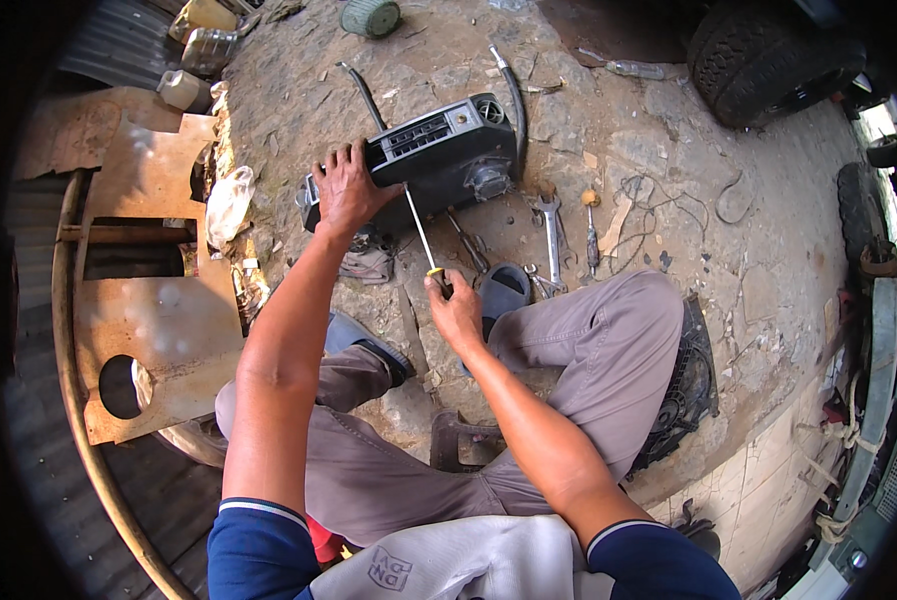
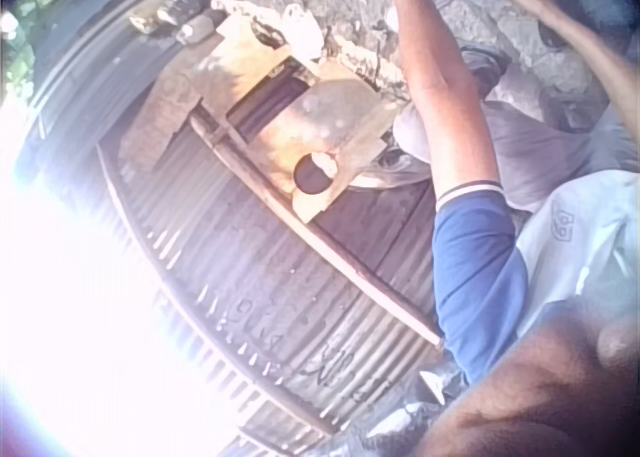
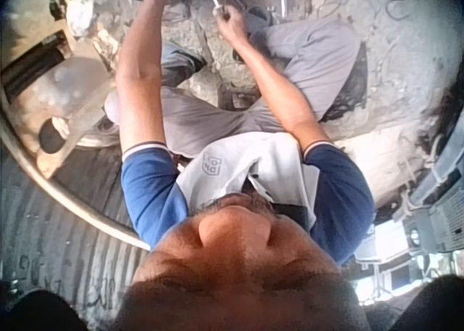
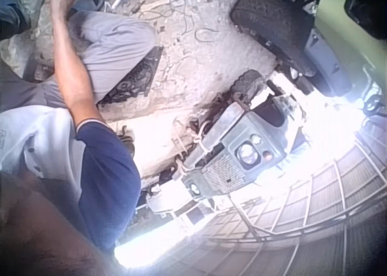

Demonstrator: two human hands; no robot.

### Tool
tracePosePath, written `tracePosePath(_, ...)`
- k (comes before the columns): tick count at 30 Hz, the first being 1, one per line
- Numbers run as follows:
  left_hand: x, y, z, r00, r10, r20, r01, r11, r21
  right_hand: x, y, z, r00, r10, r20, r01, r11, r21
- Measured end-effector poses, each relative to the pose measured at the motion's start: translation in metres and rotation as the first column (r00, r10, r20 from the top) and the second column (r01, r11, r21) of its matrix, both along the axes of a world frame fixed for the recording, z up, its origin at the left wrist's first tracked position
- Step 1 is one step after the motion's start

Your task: The person uses a screwdriver to remove screws from a black plastic blower unit, detaches the housing parts, and uses a cloth to wipe down various sections and hoses.

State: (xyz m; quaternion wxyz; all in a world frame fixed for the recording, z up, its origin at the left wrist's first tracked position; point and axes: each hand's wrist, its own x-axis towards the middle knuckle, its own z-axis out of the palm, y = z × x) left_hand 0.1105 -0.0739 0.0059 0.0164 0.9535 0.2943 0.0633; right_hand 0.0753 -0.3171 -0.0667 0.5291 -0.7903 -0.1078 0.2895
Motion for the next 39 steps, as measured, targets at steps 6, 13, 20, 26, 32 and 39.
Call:
tracePosePath(6, 0.004, -0.001, 0.0, 1.0, -0.01, -0.013, 0.01, 0.999, 0.032, 0.004, -0.001, 0.0, 0.915, 0.076, -0.397, -0.016, 0.988, 0.152)
tracePosePath(13, 0.002, 0.001, -0.001, 1.0, 0.01, -0.028, -0.009, 1.0, 0.026, 0.012, -0.003, 0.037, 0.528, 0.208, -0.823, 0.316, 0.852, 0.418)
tracePosePath(20, 0.001, 0.001, -0.002, 1.0, 0.007, -0.014, -0.006, 1.0, 0.025, 0.005, 0.003, 0.036, 0.582, 0.137, -0.801, 0.297, 0.882, 0.367)
tracePosePath(26, 0.001, -0.001, -0.001, 0.999, 0.019, -0.027, -0.019, 1.0, 0.017, 0.004, 0.007, 0.035, 0.679, 0.068, -0.731, 0.201, 0.941, 0.273)
tracePosePath(32, 0.0, 0.0, -0.001, 1.0, 0.011, -0.02, -0.01, 1.0, 0.017, 0.009, 0.005, 0.038, 0.6, 0.063, -0.798, 0.3, 0.906, 0.297)
tracePosePath(39, -0.001, -0.002, -0.002, 1.0, 0.014, -0.012, -0.013, 0.999, 0.037, 0.008, 0.002, 0.031, 0.665, 0.108, -0.739, 0.243, 0.905, 0.35)
